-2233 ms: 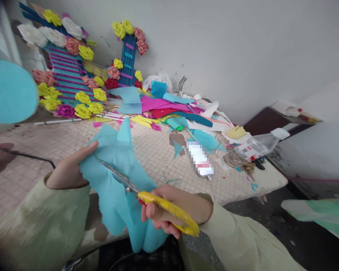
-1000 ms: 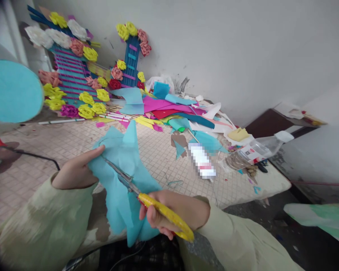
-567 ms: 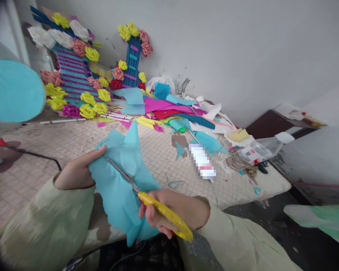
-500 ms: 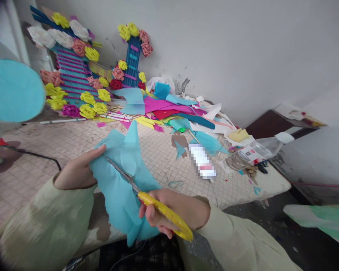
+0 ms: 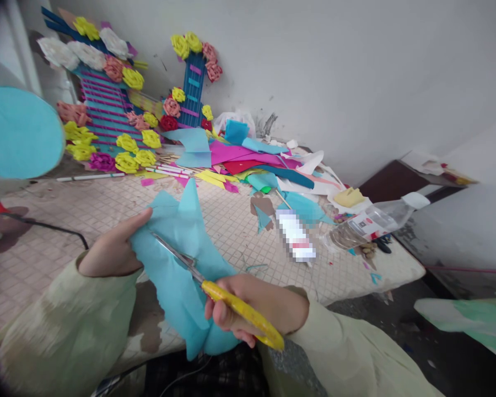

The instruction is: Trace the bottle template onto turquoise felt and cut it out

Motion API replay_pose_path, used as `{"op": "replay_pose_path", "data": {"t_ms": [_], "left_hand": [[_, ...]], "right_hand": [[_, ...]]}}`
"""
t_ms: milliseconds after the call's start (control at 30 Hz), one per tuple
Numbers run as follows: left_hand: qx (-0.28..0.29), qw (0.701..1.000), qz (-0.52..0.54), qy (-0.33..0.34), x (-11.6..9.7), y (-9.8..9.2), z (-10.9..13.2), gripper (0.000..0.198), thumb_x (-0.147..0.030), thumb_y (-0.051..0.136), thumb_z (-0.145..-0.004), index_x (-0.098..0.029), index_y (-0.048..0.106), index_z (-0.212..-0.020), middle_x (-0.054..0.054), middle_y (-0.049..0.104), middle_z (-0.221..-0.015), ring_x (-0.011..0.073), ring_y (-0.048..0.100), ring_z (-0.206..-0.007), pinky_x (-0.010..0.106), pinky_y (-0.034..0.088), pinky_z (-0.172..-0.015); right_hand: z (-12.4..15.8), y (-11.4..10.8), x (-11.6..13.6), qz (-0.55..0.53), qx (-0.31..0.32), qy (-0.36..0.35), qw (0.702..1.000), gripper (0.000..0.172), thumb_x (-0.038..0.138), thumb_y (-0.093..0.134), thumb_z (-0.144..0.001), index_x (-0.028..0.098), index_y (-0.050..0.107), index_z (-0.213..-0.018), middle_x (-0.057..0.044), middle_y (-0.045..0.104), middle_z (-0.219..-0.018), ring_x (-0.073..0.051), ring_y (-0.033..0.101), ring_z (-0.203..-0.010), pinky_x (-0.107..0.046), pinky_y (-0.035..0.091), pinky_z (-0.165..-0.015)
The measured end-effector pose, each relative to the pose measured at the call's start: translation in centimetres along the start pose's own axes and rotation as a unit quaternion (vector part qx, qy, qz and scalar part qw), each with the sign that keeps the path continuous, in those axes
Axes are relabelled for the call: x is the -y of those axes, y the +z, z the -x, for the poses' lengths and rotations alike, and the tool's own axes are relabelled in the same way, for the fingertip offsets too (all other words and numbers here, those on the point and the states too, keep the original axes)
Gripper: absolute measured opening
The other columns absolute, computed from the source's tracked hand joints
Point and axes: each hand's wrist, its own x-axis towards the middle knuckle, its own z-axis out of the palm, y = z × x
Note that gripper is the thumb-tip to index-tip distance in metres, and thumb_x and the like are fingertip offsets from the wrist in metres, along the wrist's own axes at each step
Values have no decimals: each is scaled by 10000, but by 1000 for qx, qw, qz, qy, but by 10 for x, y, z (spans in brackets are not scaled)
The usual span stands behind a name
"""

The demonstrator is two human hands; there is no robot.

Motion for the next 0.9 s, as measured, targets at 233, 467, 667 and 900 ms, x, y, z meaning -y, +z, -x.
{"op": "replay_pose_path", "data": {"t_ms": [233, 467, 667, 900], "left_hand": [[9, 1000, -11, 14, 0, -1, 0, 313, -236, 354, -856, -120, 640, -909, 67, 704, -734, 254, 606, -948, 366, 488, -836], [1, 1000, -24, 20, 0, -2, -1, 269, -246, 399, -825, -138, 644, -807, 67, 690, -687, 263, 627, -891, 372, 512, -777], [-15, 999, -25, 15, 1, -1, -1, 258, -254, 413, -800, -142, 645, -787, 72, 675, -650, 272, 632, -862, 366, 527, -721], [21, 999, -39, 12, 3, -8, -3, 226, -286, 457, -761, -164, 647, -750, 68, 668, -647, 289, 630, -855, 388, 529, -698]], "right_hand": [[0, -2, -2, -33, 2, 6, 999, 586, 648, 579, -618, 119, 497, -857, 66, 424, -543, -28, 414, -351, -113, 351, -301], [-5, -5, -2, -89, 23, 39, 995, 493, 524, 691, -599, 123, 507, -820, 67, 447, -537, -39, 441, -347, -123, 380, -292], [-1, -2, 4, 26, -24, 68, 997, 519, 637, 523, -688, 140, 508, -838, 65, 403, -534, -33, 403, -329, -123, 348, -269], [3, 8, 17, 53, -34, 6, 998, 701, 797, 401, -577, 138, 465, -805, 71, 357, -539, -17, 334, -348, -138, 318, -299]]}}
